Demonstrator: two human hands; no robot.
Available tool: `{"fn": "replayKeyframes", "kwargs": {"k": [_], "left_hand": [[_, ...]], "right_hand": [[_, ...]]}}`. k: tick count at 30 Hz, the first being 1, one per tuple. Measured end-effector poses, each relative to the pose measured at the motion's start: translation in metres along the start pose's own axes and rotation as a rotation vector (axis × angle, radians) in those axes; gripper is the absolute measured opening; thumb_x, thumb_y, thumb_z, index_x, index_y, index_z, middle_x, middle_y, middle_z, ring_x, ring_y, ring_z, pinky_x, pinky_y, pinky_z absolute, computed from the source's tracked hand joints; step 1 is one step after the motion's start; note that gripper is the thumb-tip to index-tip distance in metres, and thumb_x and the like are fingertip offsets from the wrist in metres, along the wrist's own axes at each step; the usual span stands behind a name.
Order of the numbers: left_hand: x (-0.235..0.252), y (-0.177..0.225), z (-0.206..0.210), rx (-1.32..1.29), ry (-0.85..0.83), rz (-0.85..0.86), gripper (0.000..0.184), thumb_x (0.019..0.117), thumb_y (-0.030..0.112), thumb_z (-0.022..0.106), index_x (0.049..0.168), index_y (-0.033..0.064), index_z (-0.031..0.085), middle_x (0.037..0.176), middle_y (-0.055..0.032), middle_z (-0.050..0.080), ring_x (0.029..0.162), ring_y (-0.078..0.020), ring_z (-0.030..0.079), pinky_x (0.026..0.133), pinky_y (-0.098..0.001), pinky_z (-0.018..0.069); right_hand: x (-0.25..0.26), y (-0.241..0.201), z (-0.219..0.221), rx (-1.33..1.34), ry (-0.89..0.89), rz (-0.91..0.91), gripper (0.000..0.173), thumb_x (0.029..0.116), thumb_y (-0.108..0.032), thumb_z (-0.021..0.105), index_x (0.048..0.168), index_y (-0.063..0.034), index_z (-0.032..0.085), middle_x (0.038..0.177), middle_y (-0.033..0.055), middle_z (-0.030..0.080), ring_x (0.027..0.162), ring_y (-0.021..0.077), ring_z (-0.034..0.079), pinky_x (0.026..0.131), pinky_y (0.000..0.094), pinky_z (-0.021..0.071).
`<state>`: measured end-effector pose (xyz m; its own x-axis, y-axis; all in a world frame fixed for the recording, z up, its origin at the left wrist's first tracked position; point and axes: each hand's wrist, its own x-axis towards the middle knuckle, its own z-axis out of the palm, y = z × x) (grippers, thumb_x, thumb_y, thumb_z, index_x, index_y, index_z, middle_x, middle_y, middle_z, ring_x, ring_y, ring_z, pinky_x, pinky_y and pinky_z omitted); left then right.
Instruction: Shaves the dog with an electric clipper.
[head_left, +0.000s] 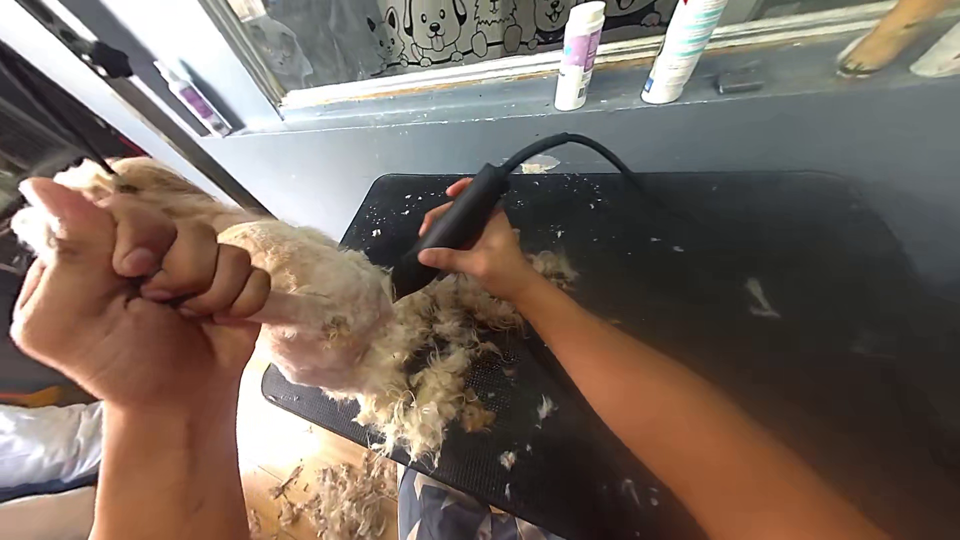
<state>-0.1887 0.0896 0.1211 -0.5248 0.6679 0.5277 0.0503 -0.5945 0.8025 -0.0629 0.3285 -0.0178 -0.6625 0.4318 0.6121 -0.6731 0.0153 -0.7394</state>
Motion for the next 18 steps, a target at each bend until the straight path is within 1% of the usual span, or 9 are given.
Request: {"fn": "replayKeyframes", "kwargs": {"k": [2,3,5,8,11,14,15,16,18], "left_hand": [[-0.001,0.0,0.001,-0.002,0.021,-0.004,0.052,0.1127,0.038,0.018,0.075,0.0175,0.048,0.055,0.0062,0.036,0.044,-0.0066,0.035,0.042,-0.0189,0.0337],[-0.001,-0.001,-0.001,-0.006,0.018,0.0,0.05,0.1123,0.037,0.022,0.075,0.017,0.049,0.056,0.0063,0.037,0.044,-0.006,0.036,0.042,-0.0184,0.0346],[-0.002,-0.003,-0.006,0.011,0.012,0.021,0.045,0.1113,0.034,0.027,0.078,0.0166,0.052,0.056,0.0069,0.038,0.044,-0.005,0.037,0.043,-0.0176,0.0337],[-0.004,-0.006,-0.007,0.009,0.025,0.036,0.046,0.1114,0.033,0.028,0.078,0.0152,0.053,0.056,0.0064,0.04,0.044,-0.0048,0.038,0.042,-0.0174,0.0343],[-0.004,-0.003,-0.007,0.018,0.045,0.045,0.044,0.1091,0.029,0.025,0.078,0.0149,0.053,0.056,0.0064,0.041,0.044,-0.0038,0.039,0.043,-0.0164,0.0337],[-0.006,-0.003,-0.006,0.002,0.048,0.042,0.049,0.1113,0.034,0.025,0.077,0.0138,0.053,0.055,0.0052,0.04,0.043,-0.0058,0.039,0.042,-0.0181,0.0354],[-0.006,-0.003,-0.006,-0.006,0.047,0.04,0.05,0.1115,0.035,0.024,0.076,0.0141,0.051,0.055,0.0048,0.039,0.043,-0.0066,0.038,0.041,-0.0187,0.0352],[-0.007,-0.003,-0.006,-0.011,0.044,0.035,0.053,0.1119,0.038,0.02,0.075,0.0148,0.049,0.054,0.0046,0.037,0.042,-0.0072,0.037,0.041,-0.0193,0.0347],[-0.007,-0.003,-0.003,-0.011,0.04,0.034,0.055,0.112,0.04,0.015,0.076,0.0154,0.048,0.054,0.0046,0.037,0.042,-0.0081,0.037,0.041,-0.0201,0.034]], "right_hand": [[0.007,0.005,0.006,0.08,-0.048,-0.028,0.07,0.0711,0.01,0.084,0.127,0.0041,0.043,0.105,0.0201,0.07,0.097,0.0309,0.072,0.083,0.0446,0.0635],[0.009,0.01,0.008,0.154,-0.092,-0.04,0.065,0.0706,0.014,0.082,0.123,0.0046,0.046,0.106,0.0217,0.069,0.099,0.0335,0.071,0.087,0.0477,0.0627],[0.01,0.027,0.009,0.29,-0.172,-0.03,0.059,0.0714,0.016,0.078,0.12,0.0039,0.048,0.107,0.0225,0.068,0.102,0.0347,0.07,0.091,0.0498,0.06],[0.006,0.05,0.004,0.387,-0.268,0.1,0.056,0.0715,0.016,0.074,0.119,0.0025,0.048,0.108,0.0215,0.069,0.102,0.0333,0.07,0.09,0.0493,0.0593],[0.002,0.06,0.0,0.341,-0.398,0.274,0.056,0.0682,0.021,0.073,0.118,0.0059,0.052,0.104,0.0207,0.07,0.098,0.0323,0.071,0.088,0.0487,0.0604],[0.013,0.052,0.003,0.21,-0.556,0.387,0.055,0.066,0.019,0.075,0.116,0.0056,0.054,0.1,0.0176,0.073,0.094,0.0278,0.072,0.084,0.044,0.0617],[0.018,0.047,0.003,0.151,-0.595,0.399,0.055,0.065,0.018,0.076,0.115,0.0059,0.056,0.099,0.0167,0.073,0.092,0.0263,0.073,0.083,0.0428,0.0621],[0.024,0.042,0.004,0.116,-0.616,0.395,0.055,0.0646,0.017,0.077,0.115,0.0066,0.057,0.098,0.0164,0.073,0.091,0.0257,0.073,0.082,0.0424,0.0625],[0.033,0.036,0.002,0.137,-0.584,0.311,0.054,0.0661,0.014,0.078,0.116,0.0075,0.056,0.099,0.0171,0.073,0.092,0.0267,0.073,0.083,0.0436,0.0624]]}}
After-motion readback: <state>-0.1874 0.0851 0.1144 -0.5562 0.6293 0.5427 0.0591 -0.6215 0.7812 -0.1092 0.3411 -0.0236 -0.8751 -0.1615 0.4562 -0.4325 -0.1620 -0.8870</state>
